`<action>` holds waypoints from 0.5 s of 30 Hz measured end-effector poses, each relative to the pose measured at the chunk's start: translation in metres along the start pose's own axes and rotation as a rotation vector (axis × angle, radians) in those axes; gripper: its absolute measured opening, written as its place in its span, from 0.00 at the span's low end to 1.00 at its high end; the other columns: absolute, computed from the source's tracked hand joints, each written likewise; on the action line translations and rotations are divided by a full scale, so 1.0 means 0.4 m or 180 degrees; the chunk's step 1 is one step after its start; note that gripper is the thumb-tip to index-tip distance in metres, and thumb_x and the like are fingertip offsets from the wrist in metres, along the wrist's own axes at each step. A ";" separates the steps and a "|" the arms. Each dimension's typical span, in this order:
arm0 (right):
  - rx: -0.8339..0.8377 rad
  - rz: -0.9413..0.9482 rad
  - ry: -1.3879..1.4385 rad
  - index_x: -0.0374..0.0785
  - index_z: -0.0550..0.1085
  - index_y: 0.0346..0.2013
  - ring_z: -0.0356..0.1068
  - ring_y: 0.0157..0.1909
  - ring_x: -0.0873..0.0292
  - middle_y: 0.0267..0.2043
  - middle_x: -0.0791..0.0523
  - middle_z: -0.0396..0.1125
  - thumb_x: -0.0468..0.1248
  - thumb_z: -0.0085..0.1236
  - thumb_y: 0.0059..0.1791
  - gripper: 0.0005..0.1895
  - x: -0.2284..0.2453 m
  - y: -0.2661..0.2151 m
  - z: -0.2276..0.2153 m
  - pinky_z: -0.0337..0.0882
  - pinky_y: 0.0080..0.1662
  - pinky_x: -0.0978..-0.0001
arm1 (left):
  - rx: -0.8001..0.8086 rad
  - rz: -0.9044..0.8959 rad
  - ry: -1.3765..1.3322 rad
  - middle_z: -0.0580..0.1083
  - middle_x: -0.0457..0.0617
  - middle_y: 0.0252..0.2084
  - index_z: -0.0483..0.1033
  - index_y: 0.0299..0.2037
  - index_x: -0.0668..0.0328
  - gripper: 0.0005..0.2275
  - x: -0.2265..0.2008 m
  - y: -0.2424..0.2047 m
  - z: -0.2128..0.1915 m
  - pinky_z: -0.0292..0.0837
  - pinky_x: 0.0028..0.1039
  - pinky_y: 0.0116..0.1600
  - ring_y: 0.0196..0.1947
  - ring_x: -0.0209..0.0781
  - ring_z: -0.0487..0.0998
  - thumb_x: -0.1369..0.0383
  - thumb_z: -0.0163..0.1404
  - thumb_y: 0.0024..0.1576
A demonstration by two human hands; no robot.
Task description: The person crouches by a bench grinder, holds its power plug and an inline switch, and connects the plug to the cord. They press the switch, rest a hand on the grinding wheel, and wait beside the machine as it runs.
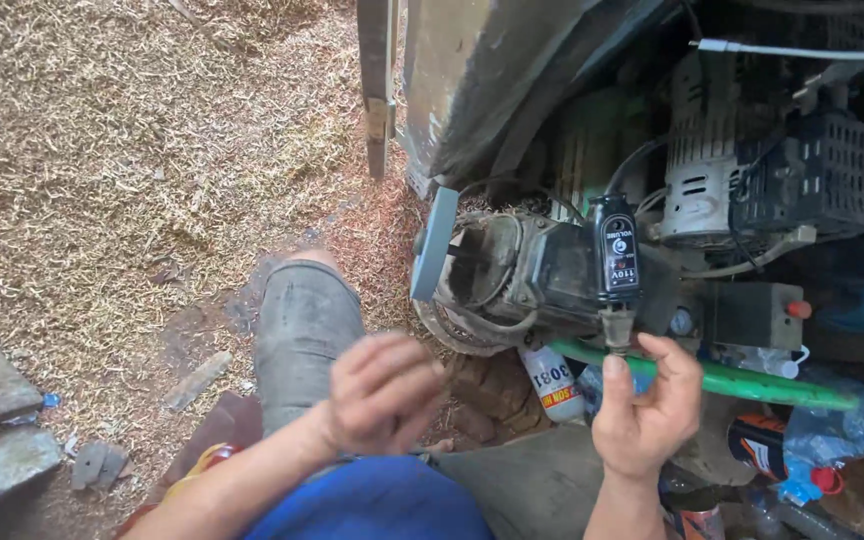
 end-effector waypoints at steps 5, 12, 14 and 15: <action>-0.0125 -0.0237 -0.0374 0.26 0.66 0.57 0.69 0.55 0.59 0.54 0.49 0.68 0.32 0.60 0.56 0.19 0.009 -0.022 -0.024 0.69 0.61 0.69 | 0.0373 0.0199 0.0686 0.70 0.58 0.60 0.72 0.60 0.59 0.30 0.131 0.083 -0.031 0.64 0.48 0.67 0.63 0.59 0.69 0.57 0.67 0.50; -0.0437 0.0088 -0.0108 0.28 0.65 0.57 0.69 0.57 0.59 0.56 0.49 0.68 0.30 0.57 0.57 0.16 -0.013 -0.090 -0.079 0.67 0.65 0.65 | -0.1250 -0.1715 0.0409 0.69 0.54 0.44 0.64 0.59 0.68 0.11 0.622 0.115 -0.169 0.69 0.30 0.47 0.40 0.41 0.69 0.77 0.44 0.67; -0.0621 0.0166 -0.0217 0.29 0.66 0.58 0.69 0.56 0.58 0.57 0.49 0.68 0.29 0.55 0.56 0.17 -0.029 -0.101 -0.109 0.68 0.66 0.64 | -0.1853 -0.1479 0.0133 0.67 0.56 0.42 0.69 0.49 0.70 0.05 0.556 0.116 -0.213 0.68 0.28 0.46 0.39 0.40 0.68 0.75 0.48 0.77; -0.0760 0.0312 -0.0271 0.29 0.67 0.57 0.68 0.54 0.59 0.54 0.49 0.69 0.28 0.55 0.56 0.15 -0.038 -0.134 -0.134 0.67 0.62 0.66 | -0.1995 -0.1921 -0.0225 0.70 0.53 0.40 0.70 0.47 0.65 0.05 0.555 0.080 -0.207 0.72 0.27 0.41 0.38 0.38 0.73 0.71 0.47 0.75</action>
Point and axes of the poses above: each hand's wrist, its own y-axis towards the middle knuckle, its own z-axis out of the palm, x = y × z, the point moved 5 cm from there along y, towards the middle knuckle
